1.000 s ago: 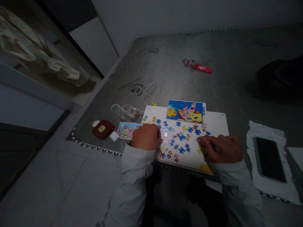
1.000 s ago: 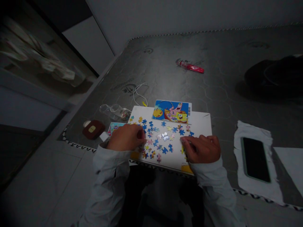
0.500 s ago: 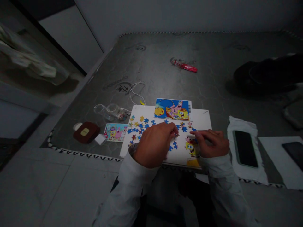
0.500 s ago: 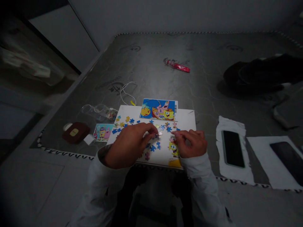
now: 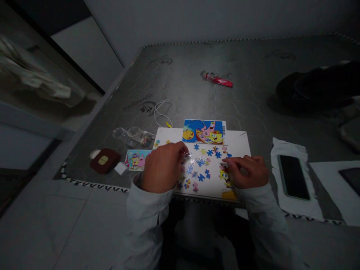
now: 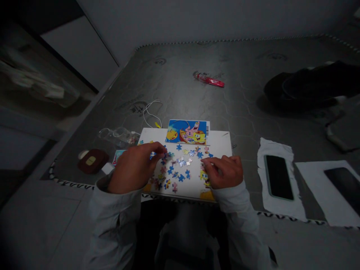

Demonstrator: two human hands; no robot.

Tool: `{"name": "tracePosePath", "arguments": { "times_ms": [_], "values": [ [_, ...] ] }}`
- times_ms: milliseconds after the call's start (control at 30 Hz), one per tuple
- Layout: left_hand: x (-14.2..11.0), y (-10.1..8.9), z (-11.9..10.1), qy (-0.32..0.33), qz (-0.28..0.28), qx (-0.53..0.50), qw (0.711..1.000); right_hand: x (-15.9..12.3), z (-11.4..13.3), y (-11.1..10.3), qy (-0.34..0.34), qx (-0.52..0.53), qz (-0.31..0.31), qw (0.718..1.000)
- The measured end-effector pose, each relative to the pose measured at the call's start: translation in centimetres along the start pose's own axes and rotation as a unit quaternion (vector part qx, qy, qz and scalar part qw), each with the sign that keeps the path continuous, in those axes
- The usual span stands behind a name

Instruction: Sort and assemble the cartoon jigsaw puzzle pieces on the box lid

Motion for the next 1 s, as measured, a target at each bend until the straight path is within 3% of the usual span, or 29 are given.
{"name": "tracePosePath", "arguments": {
  "times_ms": [133,367,533,633,767,1000],
  "values": [
    [-0.2,0.0,0.1,0.002,0.019,-0.005,1.0,0.0,0.1,0.1,-0.038,-0.022,-0.008,0.999],
    [-0.4,0.7,0.3,0.006,0.1,0.025,0.995,-0.4,-0.5,-0.1,0.081,-0.082,-0.051,0.992],
    [-0.3,0.8,0.9,-0.001,0.103,0.027,0.994,-0.4,-1.1,-0.4,0.183,-0.082,-0.083,0.976],
    [-0.4,0.9,1.1,-0.01,0.122,0.043,0.992,-0.4,-1.4,-0.3,0.23,-0.087,-0.06,0.967],
    [-0.7,0.7,0.9,-0.019,0.138,0.061,0.988,-0.4,-1.8,-0.1,0.266,-0.084,-0.022,0.96],
    [-0.9,0.5,0.3,-0.015,0.122,0.059,0.991,-0.4,-2.5,-0.3,0.288,-0.05,-0.04,0.955]
  ]
}}
Point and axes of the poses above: each hand's wrist, its own x-axis towards the middle knuckle, its own y-axis out of the palm, z = x × y, the point moved 5 cm from there along x, towards the middle knuckle
